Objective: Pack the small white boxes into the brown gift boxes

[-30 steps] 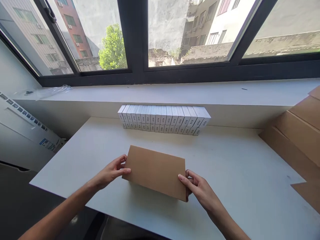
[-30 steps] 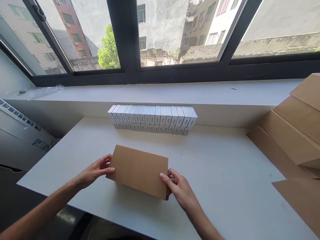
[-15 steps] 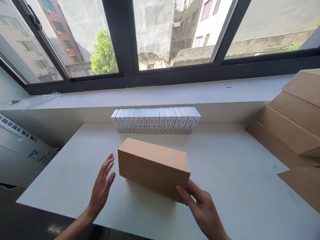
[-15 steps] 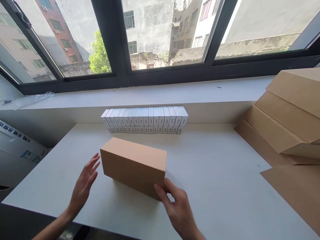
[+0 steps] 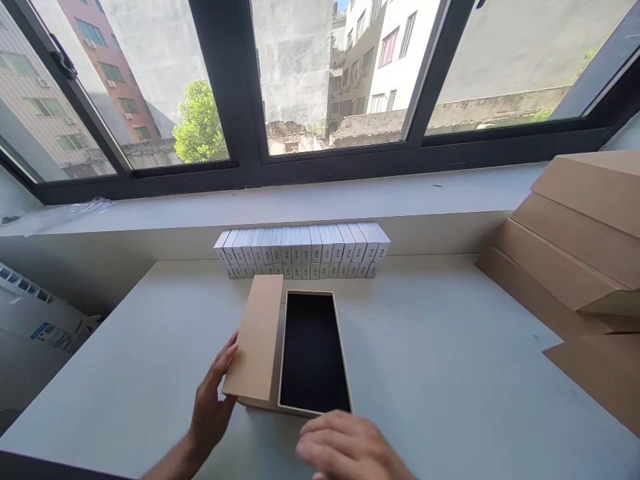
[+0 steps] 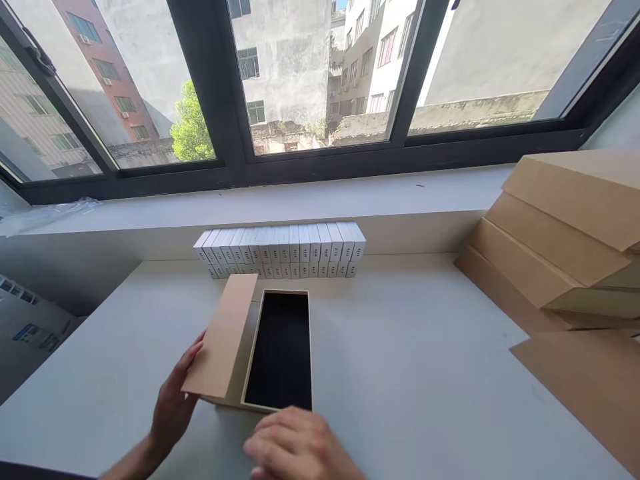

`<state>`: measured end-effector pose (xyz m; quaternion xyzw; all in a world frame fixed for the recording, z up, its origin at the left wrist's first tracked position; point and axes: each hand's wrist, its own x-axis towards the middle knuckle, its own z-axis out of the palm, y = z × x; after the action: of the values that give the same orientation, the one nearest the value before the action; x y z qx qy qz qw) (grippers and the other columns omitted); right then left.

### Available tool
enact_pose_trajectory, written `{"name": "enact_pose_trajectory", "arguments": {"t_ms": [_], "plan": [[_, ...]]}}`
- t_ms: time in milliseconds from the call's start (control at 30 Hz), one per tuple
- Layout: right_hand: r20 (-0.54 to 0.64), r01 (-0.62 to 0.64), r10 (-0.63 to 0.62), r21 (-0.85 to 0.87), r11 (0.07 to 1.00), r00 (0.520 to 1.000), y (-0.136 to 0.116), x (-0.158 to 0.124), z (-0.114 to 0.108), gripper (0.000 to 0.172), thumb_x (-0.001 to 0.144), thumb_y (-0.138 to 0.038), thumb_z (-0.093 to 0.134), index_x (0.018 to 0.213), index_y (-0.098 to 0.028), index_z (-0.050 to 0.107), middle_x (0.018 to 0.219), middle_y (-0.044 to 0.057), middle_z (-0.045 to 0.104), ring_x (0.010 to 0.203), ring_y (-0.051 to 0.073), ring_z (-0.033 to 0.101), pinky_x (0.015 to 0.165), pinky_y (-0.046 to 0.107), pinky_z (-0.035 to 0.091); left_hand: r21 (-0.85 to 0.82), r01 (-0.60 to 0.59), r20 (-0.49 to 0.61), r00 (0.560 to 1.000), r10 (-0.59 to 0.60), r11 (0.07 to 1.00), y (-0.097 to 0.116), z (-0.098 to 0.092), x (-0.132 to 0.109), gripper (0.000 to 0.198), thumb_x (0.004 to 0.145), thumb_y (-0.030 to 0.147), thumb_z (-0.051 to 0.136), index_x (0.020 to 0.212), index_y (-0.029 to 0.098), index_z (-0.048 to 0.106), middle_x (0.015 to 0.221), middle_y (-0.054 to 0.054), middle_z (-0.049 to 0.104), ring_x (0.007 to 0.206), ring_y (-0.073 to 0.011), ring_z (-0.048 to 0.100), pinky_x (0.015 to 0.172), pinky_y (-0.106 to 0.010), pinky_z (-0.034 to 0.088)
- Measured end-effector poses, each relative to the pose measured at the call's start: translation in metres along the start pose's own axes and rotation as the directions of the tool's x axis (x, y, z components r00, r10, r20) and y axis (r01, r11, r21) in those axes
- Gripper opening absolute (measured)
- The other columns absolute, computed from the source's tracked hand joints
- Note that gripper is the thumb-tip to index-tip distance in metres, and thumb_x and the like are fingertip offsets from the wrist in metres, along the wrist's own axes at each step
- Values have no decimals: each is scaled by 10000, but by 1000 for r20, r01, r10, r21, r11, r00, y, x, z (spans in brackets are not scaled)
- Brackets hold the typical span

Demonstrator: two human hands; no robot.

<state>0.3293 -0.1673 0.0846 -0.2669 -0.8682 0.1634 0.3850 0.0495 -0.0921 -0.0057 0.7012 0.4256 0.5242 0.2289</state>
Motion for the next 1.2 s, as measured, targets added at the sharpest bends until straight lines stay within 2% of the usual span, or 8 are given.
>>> {"name": "enact_pose_trajectory", "arguments": {"t_ms": [100,233,267,500,733,933,1067,1200], "plan": [[-293,-233,182,-152,960,939,39,3,-65,205,996,-209,516,1129,-257,664,1033,41,763,973,170,718,898,293,564,-75,72,-64,995,-77,995,-17,-7,33,253,924,282,590,1150,256,701,1377,-82,640,1273,-267,610,985,-349,552],[-645,-688,511,-33,725,569,135,15,-138,371,931,-500,575,1221,-278,640,1158,74,735,1003,240,721,884,388,585,-110,213,-89,971,-223,971,-22,5,82,425,806,298,665,1222,210,651,1019,-57,752,844,-216,702,683,-281,555],[-663,-713,527,-16,701,532,159,19,-150,494,905,-545,582,1305,-254,589,1222,108,709,1069,265,704,920,417,573,-136,211,-55,974,-220,968,-21,13,94,489,779,310,684,1253,204,629,973,-45,745,780,-199,681,649,-268,534],[-678,-739,525,-41,672,515,246,36,-172,845,834,-670,565,1485,-153,412,1341,200,634,1131,299,675,956,448,547,-327,243,-13,965,-262,913,-47,77,148,417,794,558,684,933,167,642,887,-57,693,835,-210,631,719,-283,510],[-708,-754,480,-114,648,519,253,27,-171,708,775,-575,664,1391,-247,545,1199,139,704,1085,357,660,921,507,521,-322,370,24,923,-383,872,-72,91,146,559,755,701,675,853,153,630,738,-31,646,682,-174,571,583,-248,461],[-825,-738,444,51,673,348,242,25,-190,650,787,-603,587,1273,-171,598,1078,154,708,968,315,671,825,480,546,-330,335,33,939,-344,883,-68,88,144,531,791,673,652,908,155,649,798,-52,679,726,-186,599,632,-258,476],[-851,-656,432,146,741,299,185,21,-194,632,806,-605,579,1284,-193,548,1176,148,673,1021,280,660,750,395,568,-317,318,11,943,-331,894,-69,89,144,511,784,666,652,887,166,633,739,-32,663,667,-172,568,596,-253,445],[-751,-614,536,225,757,386,100,25,-165,502,786,-543,704,1190,-259,617,1108,76,700,996,237,666,783,342,567,-299,292,8,953,-303,909,-64,84,149,462,804,638,632,853,180,601,757,-34,657,707,-176,571,625,-259,443]]}}
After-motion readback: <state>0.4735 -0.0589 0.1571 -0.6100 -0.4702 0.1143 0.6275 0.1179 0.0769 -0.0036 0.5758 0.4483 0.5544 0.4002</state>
